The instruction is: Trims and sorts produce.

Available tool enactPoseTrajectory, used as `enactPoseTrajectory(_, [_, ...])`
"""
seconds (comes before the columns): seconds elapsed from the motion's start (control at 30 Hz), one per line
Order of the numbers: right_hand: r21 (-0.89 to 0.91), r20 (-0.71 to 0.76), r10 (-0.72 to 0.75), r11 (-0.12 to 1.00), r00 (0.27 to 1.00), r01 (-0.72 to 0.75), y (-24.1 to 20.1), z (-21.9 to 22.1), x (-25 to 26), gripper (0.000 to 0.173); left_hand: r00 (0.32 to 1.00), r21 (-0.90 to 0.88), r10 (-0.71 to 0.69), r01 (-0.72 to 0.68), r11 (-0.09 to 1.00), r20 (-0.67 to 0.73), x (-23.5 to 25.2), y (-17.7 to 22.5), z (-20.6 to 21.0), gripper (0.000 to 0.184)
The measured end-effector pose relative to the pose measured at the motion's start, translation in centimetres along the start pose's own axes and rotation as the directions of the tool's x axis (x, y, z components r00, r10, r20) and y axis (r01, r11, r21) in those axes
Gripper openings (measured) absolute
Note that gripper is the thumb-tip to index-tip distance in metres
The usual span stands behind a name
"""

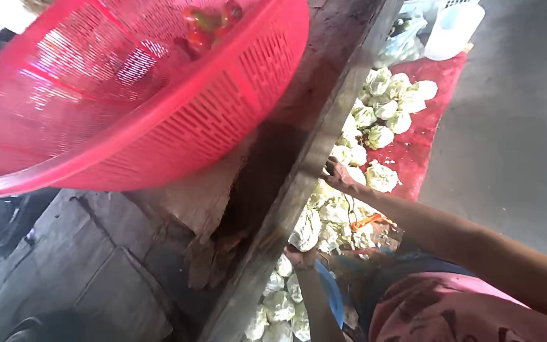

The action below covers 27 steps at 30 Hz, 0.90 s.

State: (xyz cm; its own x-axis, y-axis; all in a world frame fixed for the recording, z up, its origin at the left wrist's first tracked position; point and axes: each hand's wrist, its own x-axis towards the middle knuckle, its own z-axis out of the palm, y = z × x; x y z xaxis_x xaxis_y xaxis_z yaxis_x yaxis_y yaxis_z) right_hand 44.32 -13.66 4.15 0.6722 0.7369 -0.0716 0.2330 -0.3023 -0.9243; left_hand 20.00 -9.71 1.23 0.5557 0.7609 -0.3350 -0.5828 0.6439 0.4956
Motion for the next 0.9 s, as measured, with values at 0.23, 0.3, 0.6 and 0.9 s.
enactPoseTrajectory(0.23, [0.573,0.488,0.177,0.673,0.854,-0.467,-2.0,2.4,-5.1,0.006,0.974,0.284,0.067,-0.003,0.959,-0.216,0.2,-0.2,4.3,0.045])
enactPoseTrajectory(0.3, [0.672,0.405,0.164,0.613,0.899,-0.415,-1.5,3.0,-5.5,0.01,0.97,0.381,0.082,0.012,0.924,-0.228,0.4,-0.6,3.7,0.036])
enactPoseTrajectory(0.6, [0.468,0.293,0.102,0.852,0.951,-0.236,-1.6,0.9,-3.7,0.012,0.996,0.328,-0.035,0.06,0.943,-0.081,-0.1,-0.2,-0.6,0.064])
enactPoseTrajectory(0.9, [0.603,0.146,0.394,0.691,0.907,-0.398,0.6,1.4,-1.6,0.015,0.994,0.229,-0.003,-0.022,0.973,0.108,0.0,0.3,-2.1,0.047])
